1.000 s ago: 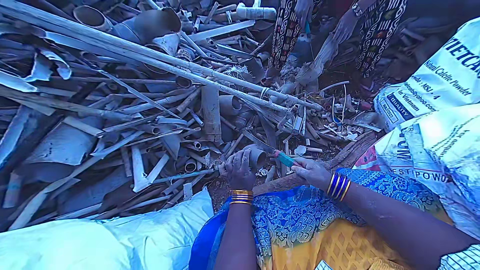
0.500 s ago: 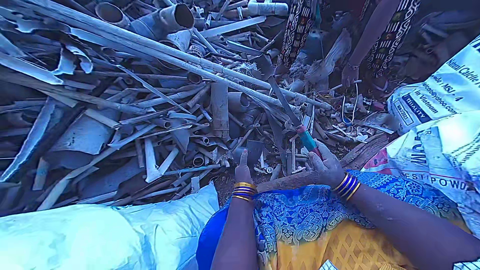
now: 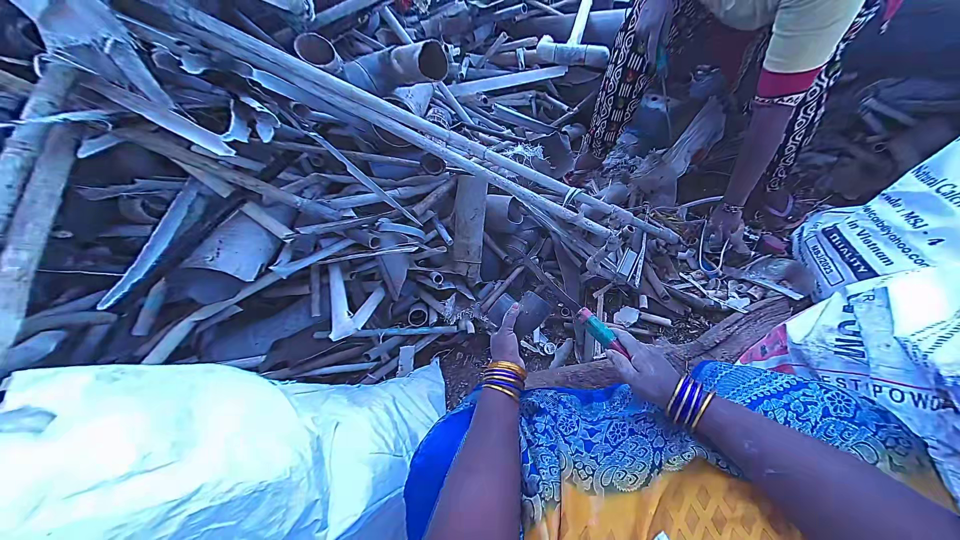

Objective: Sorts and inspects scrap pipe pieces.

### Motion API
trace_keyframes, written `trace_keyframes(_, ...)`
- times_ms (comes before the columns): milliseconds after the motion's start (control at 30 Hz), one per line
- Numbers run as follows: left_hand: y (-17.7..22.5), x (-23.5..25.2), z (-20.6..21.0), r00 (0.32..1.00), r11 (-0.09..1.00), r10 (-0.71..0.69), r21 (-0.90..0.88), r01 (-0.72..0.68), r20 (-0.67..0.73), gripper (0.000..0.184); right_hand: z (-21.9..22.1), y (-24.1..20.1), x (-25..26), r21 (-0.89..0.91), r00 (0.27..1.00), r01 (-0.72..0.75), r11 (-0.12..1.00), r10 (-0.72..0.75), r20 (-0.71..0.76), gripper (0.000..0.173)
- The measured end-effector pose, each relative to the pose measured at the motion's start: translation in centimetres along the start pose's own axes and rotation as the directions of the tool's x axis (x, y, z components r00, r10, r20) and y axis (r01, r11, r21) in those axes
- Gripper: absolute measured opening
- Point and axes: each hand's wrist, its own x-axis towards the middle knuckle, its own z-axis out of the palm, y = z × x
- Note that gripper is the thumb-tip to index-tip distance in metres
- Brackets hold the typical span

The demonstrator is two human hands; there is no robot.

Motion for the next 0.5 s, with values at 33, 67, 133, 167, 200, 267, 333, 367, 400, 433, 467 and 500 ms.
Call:
trace_keyframes(33,0.2,-0.2,-0.1,0.999,1.0,0.007,0.02,-0.006,-0.035,0.046,0.3,-0.2,-0.3,-0.071,0.999,0.021,0.997,-0.023,-0.039,0.052)
trace_keyframes(67,0.4,-0.3,-0.2,0.998,0.999,0.014,0.033,-0.012,-0.066,0.049,0.4,-0.5,-0.6,-0.145,0.998,0.033,0.989,-0.041,-0.057,0.052)
trace_keyframes(133,0.5,-0.3,-0.4,0.996,1.0,0.023,0.003,-0.023,-0.084,0.055,0.5,-1.1,-1.0,-0.295,0.998,0.05,0.954,-0.055,-0.008,0.054)
trace_keyframes(167,0.5,-0.3,-0.4,0.996,0.999,0.03,-0.04,-0.033,-0.082,0.055,0.7,-1.3,-1.1,-0.356,0.998,0.063,0.932,-0.054,0.035,0.055)
trace_keyframes(200,0.6,-0.3,-0.5,0.996,0.995,0.037,-0.093,-0.044,-0.078,0.054,1.1,-1.2,-1.2,-0.404,0.995,0.099,0.909,-0.086,0.051,0.055)
trace_keyframes(267,0.7,-0.3,-0.5,0.997,0.976,0.039,-0.21,-0.051,-0.06,0.053,2.3,-0.3,-1.3,-0.485,0.971,0.214,0.848,-0.239,0.011,0.053)
trace_keyframes(333,0.8,-0.5,-0.3,0.995,0.965,0.031,-0.255,-0.056,-0.098,0.053,3.6,0.9,-1.1,-0.583,0.898,0.327,0.744,-0.436,-0.053,0.049)
trace_keyframes(367,1.0,-0.6,-0.2,0.992,0.965,0.022,-0.256,-0.053,-0.124,0.053,4.0,1.5,-0.8,-0.622,0.859,0.349,0.701,-0.505,-0.088,0.048)
trace_keyframes(400,1.1,-0.6,-0.4,0.992,0.964,0.014,-0.262,-0.046,-0.125,0.054,4.1,1.8,-0.5,-0.636,0.854,0.328,0.698,-0.507,-0.115,0.047)
trace_keyframes(433,1.2,-0.6,-0.5,0.993,0.959,0.01,-0.278,-0.044,-0.121,0.055,4.0,2.0,-0.1,-0.637,0.866,0.283,0.717,-0.477,-0.152,0.046)
trace_keyframes(467,1.2,-0.4,-0.5,0.991,0.955,0.012,-0.292,-0.051,-0.136,0.054,4.0,2.4,0.3,-0.638,0.85,0.248,0.729,-0.479,-0.218,0.045)
trace_keyframes(500,1.2,-0.3,-0.5,0.989,0.952,0.012,-0.3,-0.056,-0.147,0.054,4.0,2.8,0.6,-0.632,0.825,0.226,0.741,-0.491,-0.28,0.044)
